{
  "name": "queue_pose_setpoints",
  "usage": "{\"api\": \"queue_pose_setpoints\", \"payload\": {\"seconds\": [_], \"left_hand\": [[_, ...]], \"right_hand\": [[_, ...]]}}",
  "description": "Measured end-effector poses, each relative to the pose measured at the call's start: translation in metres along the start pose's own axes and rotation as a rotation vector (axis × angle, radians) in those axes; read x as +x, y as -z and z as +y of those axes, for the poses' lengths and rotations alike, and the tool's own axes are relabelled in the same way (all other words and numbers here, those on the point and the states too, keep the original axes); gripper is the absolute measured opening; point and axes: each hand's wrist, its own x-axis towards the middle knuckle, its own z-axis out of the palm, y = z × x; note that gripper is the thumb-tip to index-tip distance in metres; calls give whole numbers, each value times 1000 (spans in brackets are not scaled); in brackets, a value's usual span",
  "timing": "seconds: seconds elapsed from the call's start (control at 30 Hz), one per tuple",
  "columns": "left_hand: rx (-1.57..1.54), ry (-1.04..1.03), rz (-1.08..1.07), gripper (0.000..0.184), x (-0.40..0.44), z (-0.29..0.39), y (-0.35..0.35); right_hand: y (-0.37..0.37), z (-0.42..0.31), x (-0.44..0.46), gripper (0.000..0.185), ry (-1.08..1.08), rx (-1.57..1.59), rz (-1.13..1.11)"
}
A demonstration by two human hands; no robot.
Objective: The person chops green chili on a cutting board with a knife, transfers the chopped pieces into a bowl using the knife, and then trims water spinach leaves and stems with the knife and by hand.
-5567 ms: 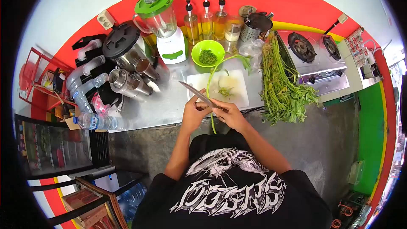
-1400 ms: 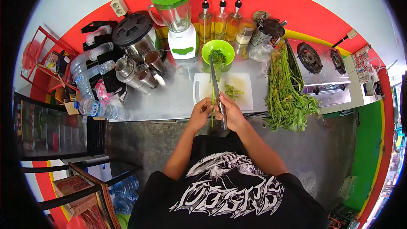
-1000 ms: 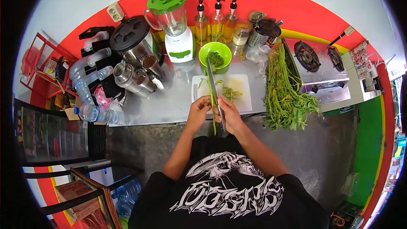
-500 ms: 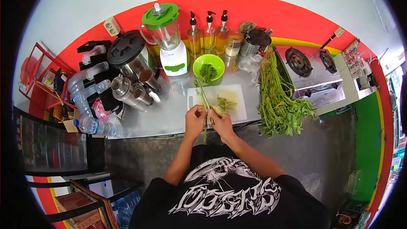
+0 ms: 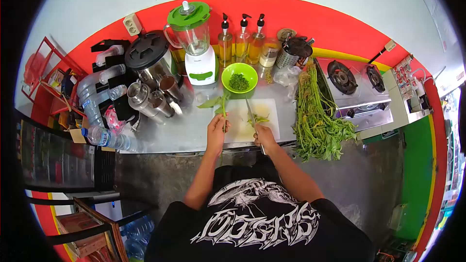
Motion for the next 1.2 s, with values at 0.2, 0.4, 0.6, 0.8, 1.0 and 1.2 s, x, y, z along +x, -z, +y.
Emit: {"api": "queue_pose_setpoints", "payload": {"seconds": [0.2, 0.4, 0.6, 0.8, 1.0, 1.2], "left_hand": [[96, -43, -49, 25, 0, -9, 7], [131, -76, -122, 14, 5, -9, 6], [230, -129, -211, 11, -3, -1, -3], [513, -331, -189, 14, -20, 16, -15], [658, -411, -144, 13, -33, 27, -13], [732, -544, -77, 12, -39, 23, -6]], "right_hand": [[0, 3, -16, 38, 43, 0, -4], [-20, -19, -53, 40, 361, -132, -106], [-42, -48, -88, 50, 673, -421, -107], [-53, -51, -93, 52, 843, -583, -4], [-61, -40, -93, 50, 901, -629, 86], [-66, -32, -93, 49, 997, -709, 142]]}}
